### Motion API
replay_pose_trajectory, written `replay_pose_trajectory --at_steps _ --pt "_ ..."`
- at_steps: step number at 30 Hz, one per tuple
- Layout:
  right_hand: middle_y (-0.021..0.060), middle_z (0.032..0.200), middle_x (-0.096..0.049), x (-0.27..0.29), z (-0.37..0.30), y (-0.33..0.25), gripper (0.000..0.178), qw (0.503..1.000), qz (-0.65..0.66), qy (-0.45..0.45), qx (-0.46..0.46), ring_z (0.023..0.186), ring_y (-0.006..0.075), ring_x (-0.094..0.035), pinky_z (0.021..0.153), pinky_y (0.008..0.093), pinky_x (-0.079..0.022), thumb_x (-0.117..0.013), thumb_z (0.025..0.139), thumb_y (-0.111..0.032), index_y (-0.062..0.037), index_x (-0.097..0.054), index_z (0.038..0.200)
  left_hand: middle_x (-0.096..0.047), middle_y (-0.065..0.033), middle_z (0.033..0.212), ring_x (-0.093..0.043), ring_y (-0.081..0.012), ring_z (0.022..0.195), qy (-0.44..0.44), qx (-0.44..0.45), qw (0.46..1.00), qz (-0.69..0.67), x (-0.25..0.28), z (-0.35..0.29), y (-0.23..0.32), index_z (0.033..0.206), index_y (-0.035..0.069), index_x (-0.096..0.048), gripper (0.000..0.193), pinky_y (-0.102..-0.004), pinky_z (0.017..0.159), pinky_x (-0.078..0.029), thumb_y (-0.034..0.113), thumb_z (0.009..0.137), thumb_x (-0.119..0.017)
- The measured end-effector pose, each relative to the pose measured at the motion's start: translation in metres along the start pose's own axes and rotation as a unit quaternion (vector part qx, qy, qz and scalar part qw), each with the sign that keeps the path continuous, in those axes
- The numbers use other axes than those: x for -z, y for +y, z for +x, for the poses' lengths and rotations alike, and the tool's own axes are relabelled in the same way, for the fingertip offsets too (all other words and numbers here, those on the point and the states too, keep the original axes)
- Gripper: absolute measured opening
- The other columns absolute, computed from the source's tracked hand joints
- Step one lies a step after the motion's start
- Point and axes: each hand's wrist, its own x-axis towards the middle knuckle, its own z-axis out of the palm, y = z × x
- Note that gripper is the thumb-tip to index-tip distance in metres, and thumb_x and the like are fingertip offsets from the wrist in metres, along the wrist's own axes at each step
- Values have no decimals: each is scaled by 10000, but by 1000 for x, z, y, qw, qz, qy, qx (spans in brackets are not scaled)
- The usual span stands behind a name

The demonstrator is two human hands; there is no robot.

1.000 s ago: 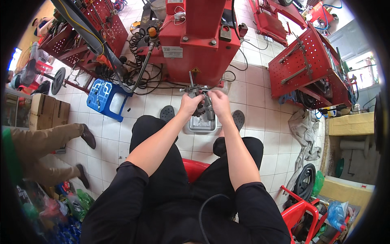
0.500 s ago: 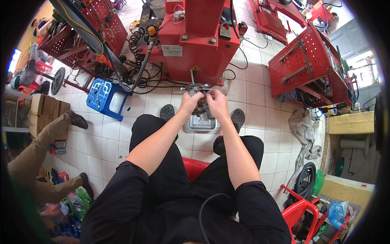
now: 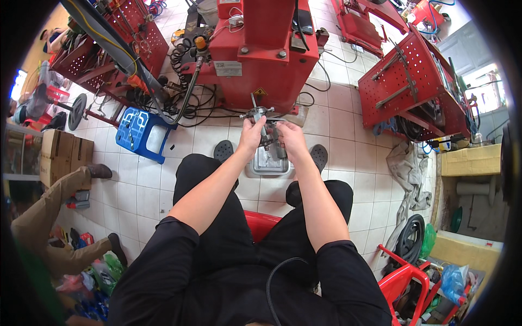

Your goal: The person assembles a mechanical component by hand, inserting a small metal piece into a larger cylindrical part and rotating it to fit. They then pick up a second cylindrical part from a tray and attach it to the first assembly, continuing to adjust and tighten the components.

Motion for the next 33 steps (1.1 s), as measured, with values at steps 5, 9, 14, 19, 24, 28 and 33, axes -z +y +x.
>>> replay_pose_trajectory --at_steps 5,9,14,19,24,28,33 --pt "-5 751 -608 -1 -2 -3 190 1000 15 2 -11 514 25 -375 460 202 -287 -560 879 -186 -28 -634 953 -594 -64 992 -606 -120 841 -60 -24 995 75 3 3 0 1078 26 -513 314 -267 686 -502 250 889 -625" --pt "-1 757 -609 -1 -1 -2 189 1000 21 -1 -5 504 25 -374 453 201 -285 -563 876 -179 -28 -636 963 -626 -58 959 -605 -110 840 -105 -34 989 99 5 2 -1 1066 9 -536 295 -258 708 -494 204 873 -648" --pt "-16 729 -586 -2 -2 -2 143 998 64 3 -19 509 28 -383 456 198 -282 -576 870 -171 -50 -632 923 -641 -59 942 -605 -110 840 -130 -52 985 100 0 -3 2 1063 12 -541 278 -249 748 -478 165 862 -656" --pt "-58 670 -525 3 0 -1 78 987 150 -23 -52 538 41 -401 477 213 -296 -590 867 -177 -103 -611 853 -637 -57 964 -594 -102 851 -151 -74 982 90 1 -1 -2 1055 12 -555 258 -246 770 -471 138 854 -656" --pt "-69 659 -501 4 -1 -4 71 981 175 -47 -64 553 50 -407 499 225 -311 -595 864 -182 -125 -592 823 -634 -59 972 -598 -99 837 -135 -97 976 141 4 0 -1 1024 6 -578 246 -243 724 -491 130 836 -675" --pt "-71 655 -490 4 -2 -5 82 980 180 -55 -58 548 54 -406 498 226 -306 -600 857 -178 -135 -572 794 -635 -66 961 -604 -103 853 -137 -64 977 149 4 -1 2 1044 -5 -575 289 -236 697 -502 111 811 -699" --pt "-75 653 -496 5 -2 -4 86 979 180 -71 -56 537 45 -402 496 220 -304 -604 855 -178 -132 -569 791 -646 -72 942 -615 -113 834 -141 -87 980 107 1 -3 5 1053 -17 -576 295 -242 735 -499 70 799 -699"
